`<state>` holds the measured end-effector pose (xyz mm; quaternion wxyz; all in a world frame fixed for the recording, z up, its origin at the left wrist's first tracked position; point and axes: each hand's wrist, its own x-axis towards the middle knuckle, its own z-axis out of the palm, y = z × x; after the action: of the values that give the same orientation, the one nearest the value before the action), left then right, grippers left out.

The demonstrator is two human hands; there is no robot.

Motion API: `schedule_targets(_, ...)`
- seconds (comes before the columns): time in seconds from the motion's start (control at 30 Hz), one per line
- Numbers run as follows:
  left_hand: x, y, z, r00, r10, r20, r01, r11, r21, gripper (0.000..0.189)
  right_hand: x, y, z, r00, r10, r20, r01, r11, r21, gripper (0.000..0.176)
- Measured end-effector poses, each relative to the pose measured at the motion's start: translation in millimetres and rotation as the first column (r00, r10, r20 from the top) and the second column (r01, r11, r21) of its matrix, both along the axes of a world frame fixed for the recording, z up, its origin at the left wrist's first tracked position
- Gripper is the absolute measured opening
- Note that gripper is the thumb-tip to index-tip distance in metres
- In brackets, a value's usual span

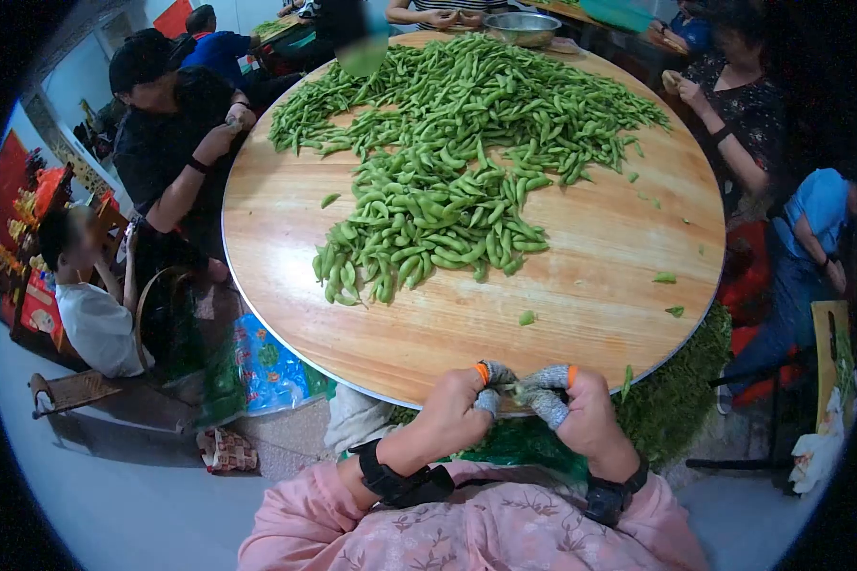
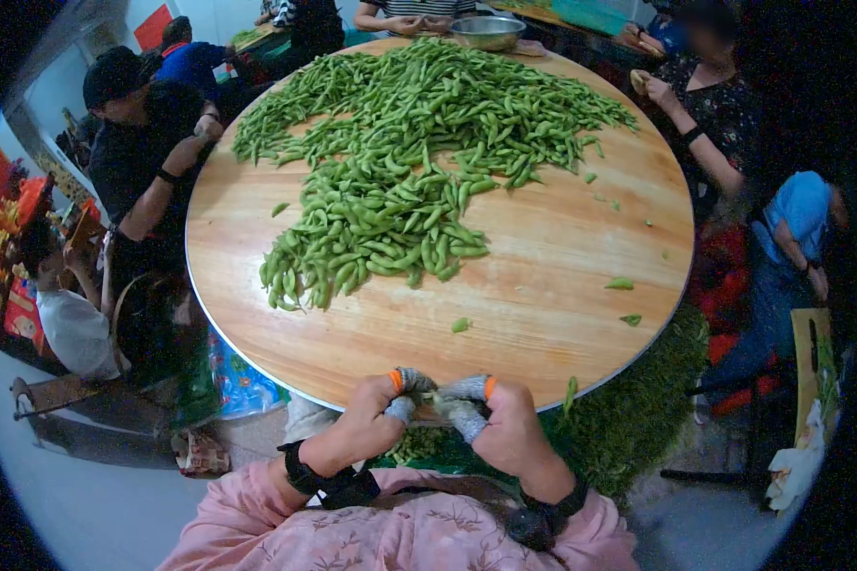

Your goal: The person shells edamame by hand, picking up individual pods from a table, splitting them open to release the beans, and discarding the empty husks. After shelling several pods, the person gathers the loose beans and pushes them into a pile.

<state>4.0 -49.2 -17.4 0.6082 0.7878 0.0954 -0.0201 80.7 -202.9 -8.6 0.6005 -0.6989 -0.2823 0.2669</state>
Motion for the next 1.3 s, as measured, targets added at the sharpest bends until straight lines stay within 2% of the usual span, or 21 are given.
schedule_targets(0.13, -2, 4, 9, 0.989, -0.114, 0.090, 0.101, 0.986, 0.132, 0.036, 24, -44, 4, 0.963, -0.156, 0.220, 0.208, 0.949, -0.239, 0.017)
schedule_targets(0.2, -5, 9, 8, 0.981, -0.177, 0.084, 0.157, 0.966, 0.205, 0.038, 46, -66, 26, 0.839, -0.132, 0.528, 0.413, 0.785, -0.461, 0.020)
schedule_targets(0.27, -9, 12, -1, 0.931, -0.191, 0.312, 0.088, 0.944, 0.318, 0.031, 61, -72, 30, 0.786, -0.145, 0.601, 0.467, 0.776, -0.424, 0.020)
schedule_targets(0.33, -10, 18, -8, 0.914, -0.200, 0.352, 0.095, 0.952, 0.292, 0.029, 71, -65, 35, 0.727, -0.157, 0.668, 0.517, 0.766, -0.382, 0.020)
schedule_targets(0.4, -9, 21, -15, 0.896, -0.209, 0.392, 0.104, 0.957, 0.272, 0.027, 81, -37, 32, 0.743, 0.045, 0.668, 0.338, 0.836, -0.432, 0.021)
schedule_targets(0.47, -11, 23, -21, 0.892, -0.122, 0.436, 0.058, 0.986, 0.158, 0.026, 93, -3, 26, 0.638, 0.158, 0.754, 0.268, 0.872, -0.410, 0.021)
schedule_targets(0.57, -14, 25, -19, 0.893, -0.090, 0.440, 0.056, 0.994, 0.089, 0.025, 119, 41, 12, 0.607, 0.177, 0.775, 0.270, 0.871, -0.410, 0.017)
schedule_targets(0.63, -16, 25, -22, 0.891, -0.096, 0.443, 0.064, 0.994, 0.086, 0.024, 133, 61, 9, 0.598, 0.282, 0.750, 0.408, 0.698, -0.588, 0.020)
schedule_targets(0.67, -15, 26, -23, 0.891, -0.101, 0.442, 0.076, 0.994, 0.075, 0.023, 136, 67, 7, 0.592, 0.280, 0.756, 0.410, 0.702, -0.582, 0.020)
schedule_targets(0.77, -13, 27, -24, 0.861, -0.116, 0.496, 0.073, 0.992, 0.104, 0.021, 132, 79, 4, 0.599, 0.338, 0.726, 0.321, 0.729, -0.605, 0.016)
schedule_targets(0.83, -14, 26, -26, 0.858, -0.113, 0.501, 0.077, 0.993, 0.092, 0.021, 112, 82, 5, 0.508, 0.457, 0.731, 0.175, 0.775, -0.606, 0.017)
schedule_targets(0.87, -14, 25, -27, 0.861, -0.098, 0.499, 0.085, 0.995, 0.048, 0.021, 106, 79, 6, 0.508, 0.461, 0.728, 0.171, 0.774, -0.609, 0.017)
schedule_targets(0.93, -16, 26, -28, 0.863, -0.081, 0.499, 0.090, 0.996, 0.006, 0.021, 96, 72, 12, 0.590, 0.343, 0.731, 0.072, 0.879, -0.471, 0.011)
schedule_targets(0.97, -17, 26, -27, 0.878, -0.029, 0.478, 0.065, 0.996, -0.059, 0.020, 91, 66, 16, 0.588, 0.346, 0.731, 0.070, 0.879, -0.472, 0.011)
schedule_targets(1.03, -17, 26, -23, 0.891, 0.022, 0.453, 0.039, 0.991, -0.124, 0.020, 83, 53, 20, 0.724, 0.375, 0.579, 0.058, 0.804, -0.592, 0.019)
schedule_targets(1.1, -13, 30, -11, 0.917, 0.036, 0.397, -0.118, 0.976, 0.185, 0.014, 82, 32, 11, 0.685, 0.385, 0.619, 0.100, 0.792, -0.602, 0.019)
schedule_targets(1.13, -8, 34, -7, 0.918, 0.033, 0.396, -0.115, 0.976, 0.185, 0.014, 83, 20, 6, 0.639, 0.397, 0.658, 0.140, 0.782, -0.608, 0.019)
schedule_targets(1.17, -2, 41, -3, 0.911, -0.009, 0.412, -0.139, 0.935, 0.327, 0.014, 84, 7, 6, 0.640, 0.396, 0.658, 0.141, 0.782, -0.607, 0.019)
schedule_targets(1.23, 10, 47, 1, 0.916, -0.040, 0.398, -0.181, 0.846, 0.501, 0.014, 82, -21, 15, 0.705, 0.185, 0.684, 0.343, 0.756, -0.557, 0.013)
schedule_targets(1.27, 17, 46, 3, 0.917, -0.042, 0.396, -0.178, 0.846, 0.503, 0.014, 78, -32, 17, 0.707, 0.183, 0.683, 0.343, 0.756, -0.557, 0.013)
schedule_targets(1.3, 26, 44, 6, 0.910, -0.052, 0.410, -0.203, 0.808, 0.554, 0.015, 75, -42, 20, 0.746, 0.038, 0.665, 0.354, 0.823, -0.444, 0.014)
